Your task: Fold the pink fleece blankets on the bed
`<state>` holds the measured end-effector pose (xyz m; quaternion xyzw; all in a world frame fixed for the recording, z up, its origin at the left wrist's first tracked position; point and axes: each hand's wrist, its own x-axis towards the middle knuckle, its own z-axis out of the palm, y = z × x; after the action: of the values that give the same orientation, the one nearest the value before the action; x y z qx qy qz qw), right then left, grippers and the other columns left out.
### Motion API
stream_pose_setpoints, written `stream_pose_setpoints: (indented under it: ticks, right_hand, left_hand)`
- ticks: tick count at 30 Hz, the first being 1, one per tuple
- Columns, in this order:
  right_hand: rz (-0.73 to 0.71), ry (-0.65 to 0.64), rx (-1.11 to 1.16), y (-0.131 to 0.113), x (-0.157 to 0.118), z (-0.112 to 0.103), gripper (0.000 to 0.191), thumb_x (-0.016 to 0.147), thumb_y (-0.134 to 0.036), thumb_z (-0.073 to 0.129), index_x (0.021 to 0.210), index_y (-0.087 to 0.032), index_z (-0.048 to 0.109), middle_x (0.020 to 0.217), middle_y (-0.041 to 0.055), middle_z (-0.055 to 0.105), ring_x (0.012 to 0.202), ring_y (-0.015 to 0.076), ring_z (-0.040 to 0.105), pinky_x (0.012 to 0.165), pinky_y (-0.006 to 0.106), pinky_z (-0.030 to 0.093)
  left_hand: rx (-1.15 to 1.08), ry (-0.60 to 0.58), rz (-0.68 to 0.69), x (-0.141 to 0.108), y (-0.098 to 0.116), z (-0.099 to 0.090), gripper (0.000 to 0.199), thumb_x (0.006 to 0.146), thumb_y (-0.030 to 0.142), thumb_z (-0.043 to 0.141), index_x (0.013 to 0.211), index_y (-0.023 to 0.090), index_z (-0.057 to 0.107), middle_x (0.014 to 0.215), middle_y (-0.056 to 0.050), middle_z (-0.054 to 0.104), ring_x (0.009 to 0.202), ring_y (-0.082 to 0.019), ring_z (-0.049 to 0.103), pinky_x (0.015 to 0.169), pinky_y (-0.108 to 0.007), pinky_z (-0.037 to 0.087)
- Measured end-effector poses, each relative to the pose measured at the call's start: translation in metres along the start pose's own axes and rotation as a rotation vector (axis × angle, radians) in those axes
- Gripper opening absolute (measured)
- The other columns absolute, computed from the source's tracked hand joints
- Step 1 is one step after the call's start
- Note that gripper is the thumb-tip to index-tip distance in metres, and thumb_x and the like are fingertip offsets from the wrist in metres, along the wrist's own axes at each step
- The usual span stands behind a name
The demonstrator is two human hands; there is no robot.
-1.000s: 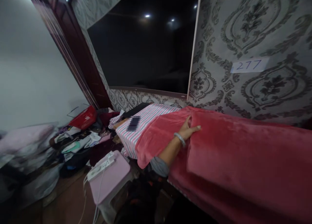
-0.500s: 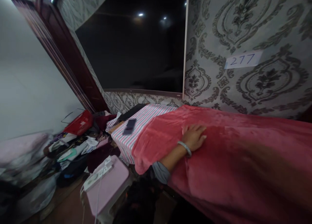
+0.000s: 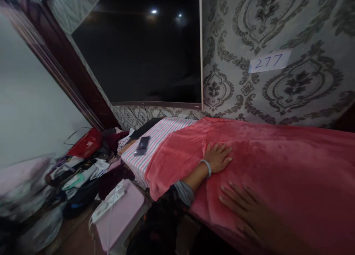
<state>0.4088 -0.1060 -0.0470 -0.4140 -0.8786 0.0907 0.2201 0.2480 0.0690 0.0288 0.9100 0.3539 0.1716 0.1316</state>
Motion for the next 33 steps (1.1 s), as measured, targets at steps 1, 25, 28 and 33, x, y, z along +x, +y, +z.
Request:
stream_pose_setpoints:
  ticks: [1,25,28,33]
  right_hand:
    - [-0.001,-0.034,-0.02,-0.008,-0.004,-0.003,0.07,0.095,-0.048,0.05,0.155,-0.05,0.014,0.156,-0.0093,0.035,0.141,0.0325,0.04,0.115,0.056,0.039]
    - [0.358,0.034,-0.204,0.013,-0.03,-0.1,0.061,0.099,-0.054,0.047,0.154,-0.029,0.036,0.162,0.0066,0.028,0.151,0.0297,0.017,0.121,0.061,0.01]
    - [0.355,0.042,-0.154,0.009,-0.044,-0.092,0.06,0.101,-0.053,0.044,0.155,-0.03,0.033,0.162,0.0047,0.028,0.152,0.0269,0.015,0.122,0.056,0.009]
    - [0.395,0.047,-0.08,-0.002,-0.062,-0.089,0.066,0.099,-0.059,0.044,0.157,-0.033,0.027,0.163,0.0044,0.024,0.152,0.0263,0.015,0.122,0.055,0.013]
  left_hand:
    - [0.012,-0.012,-0.001,0.001,0.001,-0.002,0.053,0.098,0.045,0.04,0.146,0.025,0.048,0.156,-0.012,0.042,0.146,-0.035,0.032,0.119,-0.064,0.012]
    - [0.275,-0.302,0.113,0.109,0.087,0.014,0.059,0.099,0.044,0.034,0.156,0.03,0.028,0.166,-0.006,0.021,0.153,-0.033,0.017,0.118,-0.067,0.016]
    - [0.318,-0.299,0.112,0.11,0.081,0.027,0.058,0.1,0.046,0.03,0.157,0.031,0.026,0.166,-0.005,0.02,0.153,-0.033,0.017,0.117,-0.067,0.017]
    - [0.332,-0.31,0.104,0.111,0.076,0.026,0.059,0.101,0.048,0.026,0.157,0.034,0.022,0.167,-0.004,0.017,0.153,-0.031,0.016,0.117,-0.066,0.019]
